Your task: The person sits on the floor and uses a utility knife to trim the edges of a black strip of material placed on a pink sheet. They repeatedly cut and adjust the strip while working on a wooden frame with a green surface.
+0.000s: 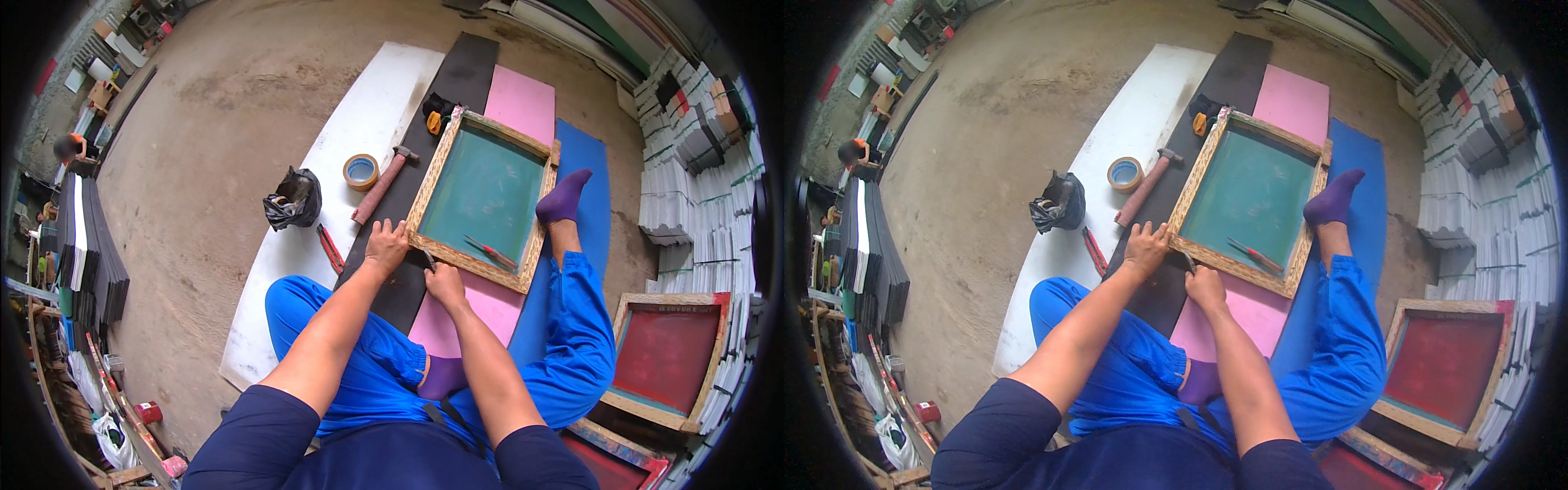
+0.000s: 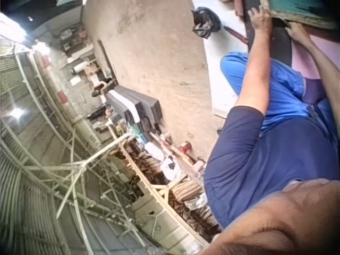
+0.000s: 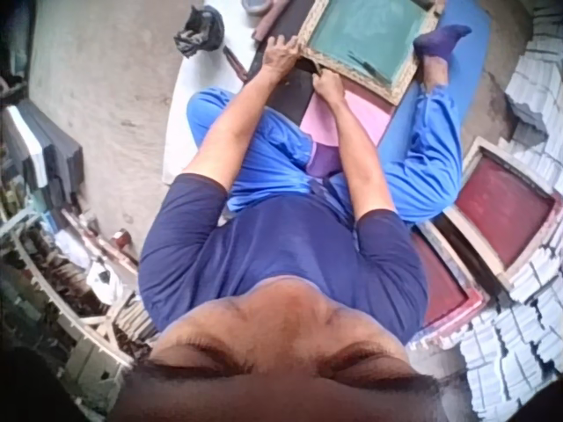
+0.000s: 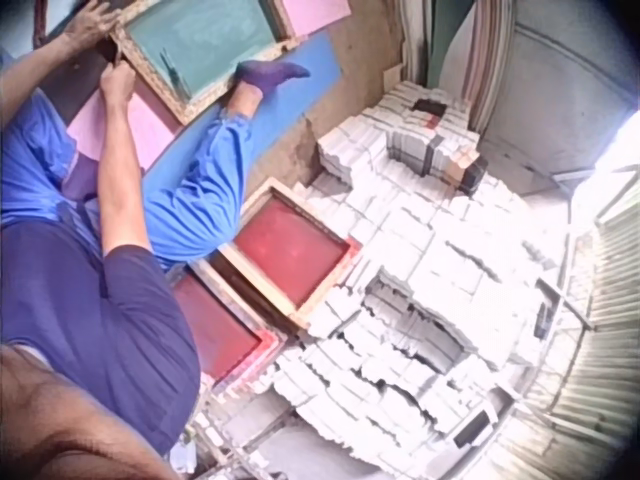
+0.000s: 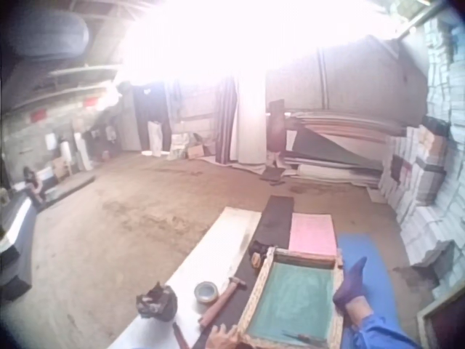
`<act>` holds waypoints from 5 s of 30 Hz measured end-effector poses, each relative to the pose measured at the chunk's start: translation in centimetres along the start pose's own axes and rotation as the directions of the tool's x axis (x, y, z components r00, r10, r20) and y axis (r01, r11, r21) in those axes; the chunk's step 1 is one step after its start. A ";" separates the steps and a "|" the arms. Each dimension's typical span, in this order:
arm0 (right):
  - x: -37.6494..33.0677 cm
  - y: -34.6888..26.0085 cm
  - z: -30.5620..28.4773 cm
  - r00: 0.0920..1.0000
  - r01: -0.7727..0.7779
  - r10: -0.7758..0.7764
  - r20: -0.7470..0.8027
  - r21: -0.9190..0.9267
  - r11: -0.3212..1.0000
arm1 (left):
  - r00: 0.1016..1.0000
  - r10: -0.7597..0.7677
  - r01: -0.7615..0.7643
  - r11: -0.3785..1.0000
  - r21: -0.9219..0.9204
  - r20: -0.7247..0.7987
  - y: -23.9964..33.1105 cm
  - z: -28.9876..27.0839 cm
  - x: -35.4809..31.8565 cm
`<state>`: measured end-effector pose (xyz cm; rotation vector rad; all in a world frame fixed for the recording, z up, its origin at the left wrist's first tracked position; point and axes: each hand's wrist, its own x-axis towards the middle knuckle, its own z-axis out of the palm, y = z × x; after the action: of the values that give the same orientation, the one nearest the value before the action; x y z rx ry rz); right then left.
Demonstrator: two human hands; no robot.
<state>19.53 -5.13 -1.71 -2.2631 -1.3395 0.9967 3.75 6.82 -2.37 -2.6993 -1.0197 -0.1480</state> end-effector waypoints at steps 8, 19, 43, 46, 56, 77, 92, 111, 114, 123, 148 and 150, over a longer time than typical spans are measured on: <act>-0.5 -0.5 0.8 0.996 -0.081 0.076 0.039 0.145 0.986 | 1.000 0.003 -0.004 1.000 0.031 0.024 0.3 1.0 -0.6; -9.4 5.1 0.1 0.999 -0.041 0.040 0.010 0.060 0.997 | 1.000 -0.012 0.013 0.997 -0.082 0.015 -0.2 -1.0 -0.3; -4.0 -4.1 3.5 0.685 -0.464 -0.125 0.718 0.562 0.685 | 0.599 -0.091 0.723 -0.364 -0.587 0.796 -2.5 -3.0 -8.9; -3.6 -3.9 3.2 0.646 -0.504 -0.159 0.747 0.574 0.645 | 0.560 -0.146 0.719 -0.404 -0.566 0.816 -2.4 -2.6 -9.1; -3.6 -4.5 1.7 0.599 -0.509 -0.142 0.788 0.511 0.693 | 0.530 -0.296 0.698 -0.380 -0.607 0.795 -1.9 -2.1 -9.2; -2.0 -0.8 -1.3 0.948 -0.264 0.175 0.265 0.347 0.900 | 0.818 -0.393 0.574 0.599 -0.559 0.419 2.1 -5.3 -7.0; -0.7 -3.3 -3.5 0.980 -0.158 0.172 0.103 -0.132 0.979 | 0.791 -0.352 0.608 0.536 -0.586 0.500 1.9 -6.4 -6.8; -1.3 -4.1 -4.1 0.983 -0.163 0.179 0.036 -0.271 0.949 | 0.780 -0.310 0.621 0.496 -0.607 0.544 2.4 -6.4 -5.9; -1.3 -3.9 -3.9 0.982 -0.168 0.187 0.042 -0.279 0.946 | 0.774 -0.301 0.625 0.501 -0.599 0.557 2.4 -6.3 -5.8; -1.5 -1.6 -1.2 0.987 -0.155 0.144 -0.073 -0.175 0.972 | 0.735 -0.331 0.677 0.383 -0.628 0.591 2.3 -5.9 -6.1; -4.6 -1.5 0.6 0.811 -0.263 -0.091 0.579 0.498 0.826 | 0.694 -0.368 0.624 -0.120 -0.772 0.619 1.4 -1.1 -7.3; -4.9 -1.9 0.3 0.767 -0.327 -0.110 0.633 0.532 0.781 | 0.652 -0.433 0.684 -0.019 -0.730 0.622 1.1 -1.2 -7.6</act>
<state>16.60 -8.37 1.18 -1.5409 -0.8474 2.0374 -1.17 0.86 -2.82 -2.8623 -2.9604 -0.9560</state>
